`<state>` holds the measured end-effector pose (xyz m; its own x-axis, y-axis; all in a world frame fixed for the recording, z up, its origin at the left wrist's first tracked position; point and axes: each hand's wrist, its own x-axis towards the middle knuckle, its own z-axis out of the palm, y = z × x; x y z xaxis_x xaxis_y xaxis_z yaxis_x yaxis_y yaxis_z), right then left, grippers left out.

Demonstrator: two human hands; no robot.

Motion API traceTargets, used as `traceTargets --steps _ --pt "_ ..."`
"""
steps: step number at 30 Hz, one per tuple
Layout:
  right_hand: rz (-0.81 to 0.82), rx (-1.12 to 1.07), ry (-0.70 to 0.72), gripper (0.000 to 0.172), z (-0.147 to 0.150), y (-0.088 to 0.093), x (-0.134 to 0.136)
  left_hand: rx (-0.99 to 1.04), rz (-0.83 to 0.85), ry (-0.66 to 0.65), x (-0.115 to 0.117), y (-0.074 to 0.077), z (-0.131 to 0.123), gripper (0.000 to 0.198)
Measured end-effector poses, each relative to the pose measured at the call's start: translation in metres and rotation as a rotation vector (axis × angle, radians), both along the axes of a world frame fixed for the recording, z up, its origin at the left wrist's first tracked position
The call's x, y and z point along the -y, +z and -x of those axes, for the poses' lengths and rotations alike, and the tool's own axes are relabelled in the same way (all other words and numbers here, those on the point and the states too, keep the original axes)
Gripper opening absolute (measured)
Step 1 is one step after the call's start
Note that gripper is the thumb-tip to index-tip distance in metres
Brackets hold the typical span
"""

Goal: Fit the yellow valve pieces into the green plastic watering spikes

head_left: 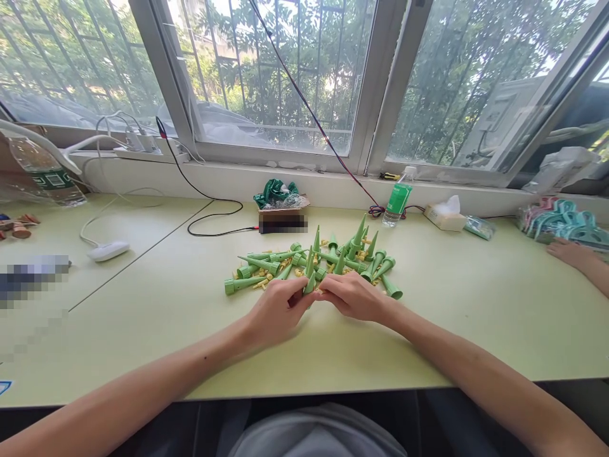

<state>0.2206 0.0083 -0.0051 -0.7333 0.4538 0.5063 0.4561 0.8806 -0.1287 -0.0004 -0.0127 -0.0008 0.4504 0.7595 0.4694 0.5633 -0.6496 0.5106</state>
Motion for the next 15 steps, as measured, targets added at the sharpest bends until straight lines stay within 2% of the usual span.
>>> traceTargets --steps 15 --pt "-0.011 0.035 -0.003 0.037 -0.0004 0.0006 0.0017 0.018 -0.027 -0.062 0.0001 0.0029 0.0015 0.035"
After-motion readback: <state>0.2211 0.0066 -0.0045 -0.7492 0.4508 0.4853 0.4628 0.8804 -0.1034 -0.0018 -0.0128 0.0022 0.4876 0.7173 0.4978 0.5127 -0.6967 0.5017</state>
